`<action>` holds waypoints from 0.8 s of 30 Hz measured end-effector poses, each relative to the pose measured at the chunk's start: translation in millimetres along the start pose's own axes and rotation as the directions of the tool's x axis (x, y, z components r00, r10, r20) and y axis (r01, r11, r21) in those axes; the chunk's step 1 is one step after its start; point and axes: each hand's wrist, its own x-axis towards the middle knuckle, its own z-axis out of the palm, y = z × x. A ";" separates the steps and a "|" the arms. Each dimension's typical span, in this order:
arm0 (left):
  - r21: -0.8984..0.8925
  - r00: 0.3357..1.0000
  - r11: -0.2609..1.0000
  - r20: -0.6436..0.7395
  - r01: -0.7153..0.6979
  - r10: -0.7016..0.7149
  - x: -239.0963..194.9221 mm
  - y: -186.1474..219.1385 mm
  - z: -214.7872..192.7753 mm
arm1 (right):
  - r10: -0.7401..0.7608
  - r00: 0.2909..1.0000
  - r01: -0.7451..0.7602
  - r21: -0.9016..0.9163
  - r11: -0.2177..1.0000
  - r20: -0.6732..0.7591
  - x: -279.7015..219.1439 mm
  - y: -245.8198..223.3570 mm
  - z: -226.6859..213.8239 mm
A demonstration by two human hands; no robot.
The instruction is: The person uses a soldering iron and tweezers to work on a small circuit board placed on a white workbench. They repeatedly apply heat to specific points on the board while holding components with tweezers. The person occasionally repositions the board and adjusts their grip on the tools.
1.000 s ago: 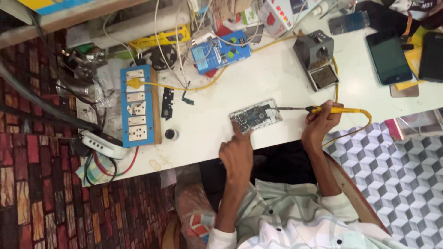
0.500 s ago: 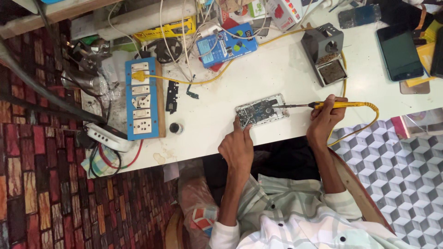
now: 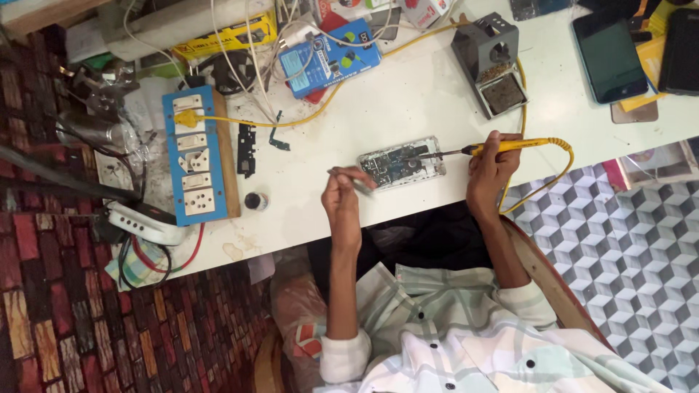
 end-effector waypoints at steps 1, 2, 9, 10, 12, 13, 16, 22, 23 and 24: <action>-0.021 1.000 1.000 -0.007 -0.012 0.012 1.9 -1.9 0.3 | 0.003 1.000 -0.003 0.000 1.000 0.001 -1.3 0.0 -0.5; -0.042 1.000 0.999 -0.015 -0.024 0.024 4.1 -3.6 0.9 | 0.005 1.000 -0.005 0.000 1.000 0.003 -2.8 0.3 -0.4; 0.133 0.986 0.981 0.110 -0.140 0.125 37.5 -24.9 9.6 | -0.003 1.000 0.003 0.022 1.000 0.011 1.5 2.1 0.1; 0.118 0.983 0.983 0.130 -0.142 0.127 41.6 -27.4 8.3 | -0.009 1.000 0.009 0.027 1.000 0.010 2.0 2.9 0.6; 0.084 0.977 0.987 0.172 -0.140 0.124 45.1 -32.0 5.7 | -0.019 1.000 0.019 0.031 0.999 0.002 0.6 4.0 -1.1; 0.104 0.975 0.983 0.182 -0.148 0.127 47.3 -33.6 5.1 | -0.020 1.000 0.020 0.026 0.999 0.000 1.6 4.4 -1.6; 0.142 0.966 0.975 0.216 -0.172 0.139 51.1 -32.0 -2.1 | -0.022 1.000 0.022 0.013 1.000 -0.003 3.5 6.5 -1.5; 0.249 0.944 0.939 0.288 -0.237 0.162 42.5 -22.1 -7.5 | -0.044 0.999 0.044 -0.005 0.999 0.008 -0.9 5.4 -4.6; 0.289 0.935 0.918 0.303 -0.273 0.183 42.5 -18.0 -7.1 | -0.036 0.999 0.036 -0.003 0.999 -0.005 -2.7 3.5 -2.1; 0.328 0.926 0.893 0.318 -0.308 0.203 46.0 -14.7 -6.0 | -0.028 0.999 0.028 -0.001 1.000 -0.018 0.5 2.0 2.0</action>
